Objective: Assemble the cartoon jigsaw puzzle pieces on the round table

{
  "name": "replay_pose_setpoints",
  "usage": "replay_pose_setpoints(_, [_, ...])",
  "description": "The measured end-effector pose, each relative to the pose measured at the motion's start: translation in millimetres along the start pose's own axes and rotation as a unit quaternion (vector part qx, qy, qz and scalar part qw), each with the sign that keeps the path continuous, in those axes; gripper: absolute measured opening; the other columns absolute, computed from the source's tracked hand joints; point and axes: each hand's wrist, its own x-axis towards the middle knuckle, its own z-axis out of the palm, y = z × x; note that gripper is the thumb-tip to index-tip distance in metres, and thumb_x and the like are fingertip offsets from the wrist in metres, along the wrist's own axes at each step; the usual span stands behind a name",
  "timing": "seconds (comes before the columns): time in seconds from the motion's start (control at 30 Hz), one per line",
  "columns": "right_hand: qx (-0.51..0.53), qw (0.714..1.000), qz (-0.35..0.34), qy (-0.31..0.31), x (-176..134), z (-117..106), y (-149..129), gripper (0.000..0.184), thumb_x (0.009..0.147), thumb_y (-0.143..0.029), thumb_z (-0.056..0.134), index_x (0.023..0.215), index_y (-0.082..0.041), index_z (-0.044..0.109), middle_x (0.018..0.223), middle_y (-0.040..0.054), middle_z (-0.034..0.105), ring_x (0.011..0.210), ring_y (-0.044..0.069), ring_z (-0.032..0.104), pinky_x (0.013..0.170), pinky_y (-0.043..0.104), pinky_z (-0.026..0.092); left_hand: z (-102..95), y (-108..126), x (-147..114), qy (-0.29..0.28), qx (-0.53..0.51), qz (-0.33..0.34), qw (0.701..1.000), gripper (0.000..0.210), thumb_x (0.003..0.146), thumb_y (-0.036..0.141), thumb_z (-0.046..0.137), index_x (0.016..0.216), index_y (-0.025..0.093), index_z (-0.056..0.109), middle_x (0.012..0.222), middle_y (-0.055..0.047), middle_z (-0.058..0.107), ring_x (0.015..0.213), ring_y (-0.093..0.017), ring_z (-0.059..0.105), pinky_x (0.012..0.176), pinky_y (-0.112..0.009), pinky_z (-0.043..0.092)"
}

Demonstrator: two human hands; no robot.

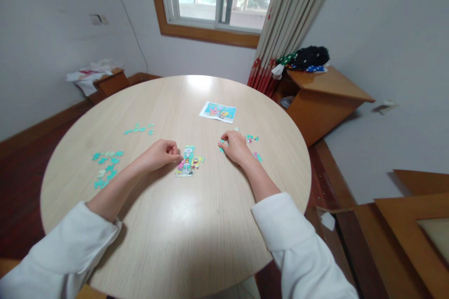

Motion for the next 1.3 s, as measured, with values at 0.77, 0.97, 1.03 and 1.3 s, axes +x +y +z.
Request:
replay_pose_setpoints(0.77, [0.167,0.986,0.009,0.028,-6,-4,-24,0.006,0.071,-0.016,0.056,0.073,-0.016,0.061,0.071,0.0026,0.063,0.066,0.013,0.055,0.067,0.028,0.043,-0.2,1,2,0.054,-0.039,-0.006,0.998,0.017,0.069,0.027,0.058,0.057,0.016,0.051,0.051,0.002,0.046,0.048,-0.009,0.036,0.050,-0.025,0.026])
replay_pose_setpoints(0.97, [0.245,0.969,-0.008,0.022,-9,2,-34,0.008,0.071,-0.021,0.056,0.073,-0.016,0.061,0.069,0.0024,0.063,0.062,0.012,0.054,0.064,0.028,0.044,1.2,-2,4,0.056,-0.069,0.022,0.996,0.012,0.068,0.025,0.056,0.063,0.015,0.057,0.057,0.000,0.054,0.054,-0.010,0.043,0.053,-0.025,0.031])
replay_pose_setpoints(1.03, [0.252,0.967,-0.012,0.020,-10,5,-36,0.009,0.071,-0.021,0.055,0.073,-0.016,0.061,0.069,0.0022,0.063,0.063,0.012,0.054,0.064,0.028,0.045,2.1,-2,4,0.039,-0.070,0.036,0.996,0.012,0.069,0.025,0.056,0.067,0.014,0.060,0.061,-0.002,0.057,0.057,-0.012,0.047,0.056,-0.026,0.034])
replay_pose_setpoints(1.3, [0.362,0.932,0.023,-0.020,-11,11,-41,0.013,0.069,-0.025,0.059,0.077,-0.015,0.061,0.072,0.0030,0.064,0.066,0.014,0.060,0.066,0.030,0.046,3.5,-1,3,0.014,-0.069,0.071,0.995,0.008,0.070,0.018,0.055,0.072,0.014,0.063,0.066,-0.003,0.062,0.062,-0.013,0.052,0.063,-0.027,0.040])
